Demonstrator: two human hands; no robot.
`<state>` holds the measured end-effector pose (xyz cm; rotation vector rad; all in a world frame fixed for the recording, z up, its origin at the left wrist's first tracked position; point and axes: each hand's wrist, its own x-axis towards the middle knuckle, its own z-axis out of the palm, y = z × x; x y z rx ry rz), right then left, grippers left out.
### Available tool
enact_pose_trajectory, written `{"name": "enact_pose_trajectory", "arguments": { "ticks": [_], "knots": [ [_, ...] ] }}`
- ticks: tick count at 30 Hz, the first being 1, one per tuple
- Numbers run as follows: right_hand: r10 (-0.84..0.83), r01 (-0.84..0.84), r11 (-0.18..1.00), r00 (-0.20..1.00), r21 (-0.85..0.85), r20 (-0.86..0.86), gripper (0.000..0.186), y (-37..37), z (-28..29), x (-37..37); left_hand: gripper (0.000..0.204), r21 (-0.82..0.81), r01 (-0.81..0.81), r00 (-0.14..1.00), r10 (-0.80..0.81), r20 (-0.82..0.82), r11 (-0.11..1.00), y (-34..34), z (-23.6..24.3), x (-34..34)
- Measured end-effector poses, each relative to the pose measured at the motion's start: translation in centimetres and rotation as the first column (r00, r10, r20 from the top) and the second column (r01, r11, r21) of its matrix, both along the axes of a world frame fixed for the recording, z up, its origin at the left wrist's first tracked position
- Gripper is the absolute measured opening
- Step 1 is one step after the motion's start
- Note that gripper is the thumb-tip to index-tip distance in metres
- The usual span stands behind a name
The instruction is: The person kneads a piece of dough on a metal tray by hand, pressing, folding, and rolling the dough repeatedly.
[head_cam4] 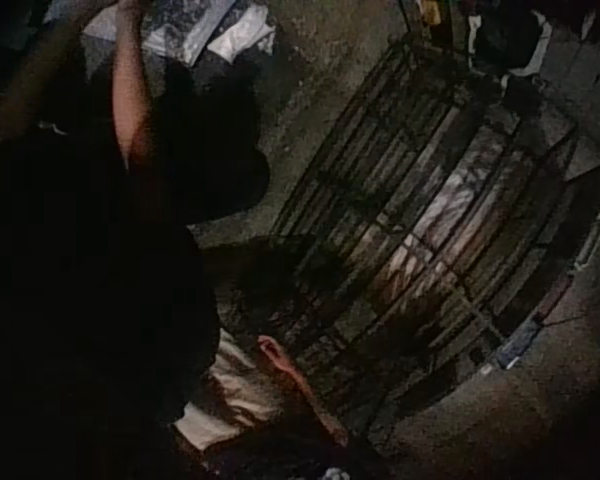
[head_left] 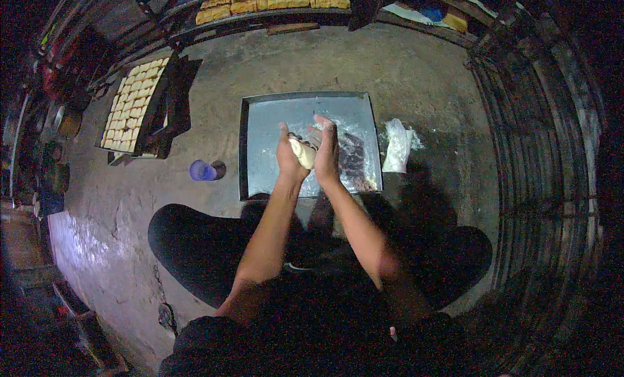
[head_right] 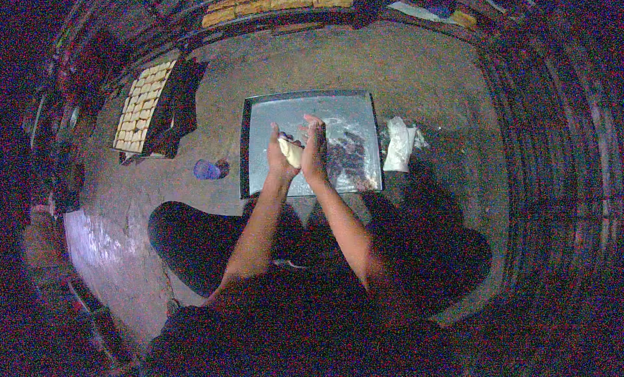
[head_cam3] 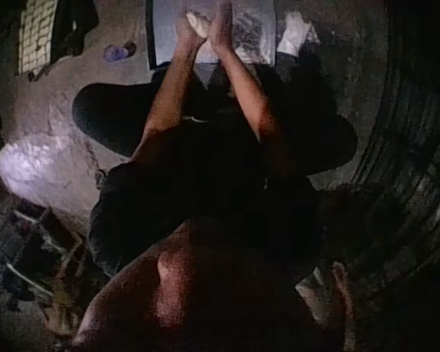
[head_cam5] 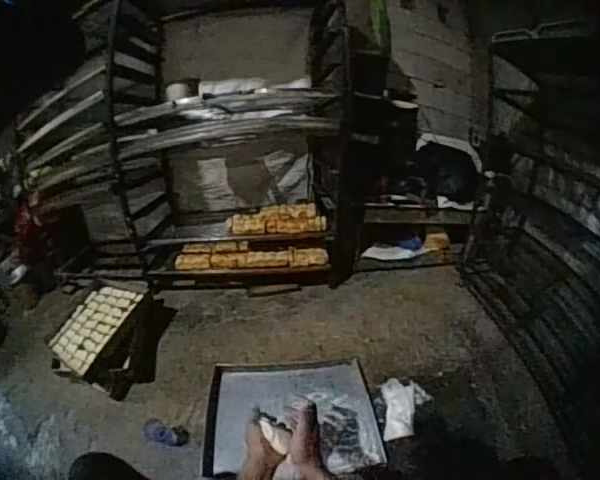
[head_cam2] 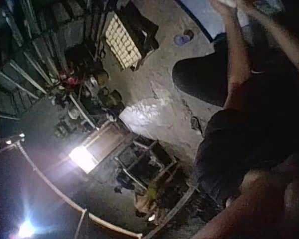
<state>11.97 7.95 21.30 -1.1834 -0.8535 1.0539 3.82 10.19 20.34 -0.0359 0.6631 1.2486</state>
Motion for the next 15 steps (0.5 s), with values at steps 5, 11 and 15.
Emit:
{"name": "enact_pose_trajectory", "arguments": {
  "ticks": [5, 11, 15],
  "knots": [
    [0.055, -0.172, 0.942, 0.928, 0.29, 0.369, 0.061, -1.0, 1.7, -1.2, 0.053, 0.129, 0.083, 0.774, -0.145, 0.616, 0.988, 1.0, -5.9, -3.2],
    [0.001, -0.438, 0.83, 0.621, 0.346, 0.784, 0.035, -0.2, 3.3, 2.1, 0.077, 0.161, 0.197, 0.95, -0.229, 0.212, 0.967, 0.2, -1.4, 0.2],
    [-0.13, -0.084, 0.941, 0.806, 0.328, 0.578, 0.028, 0.5, 3.1, 2.6, 0.088, 0.225, 0.183, 0.915, -0.25, 0.317, 0.957, -1.4, 1.6, 1.3]
  ]
}}
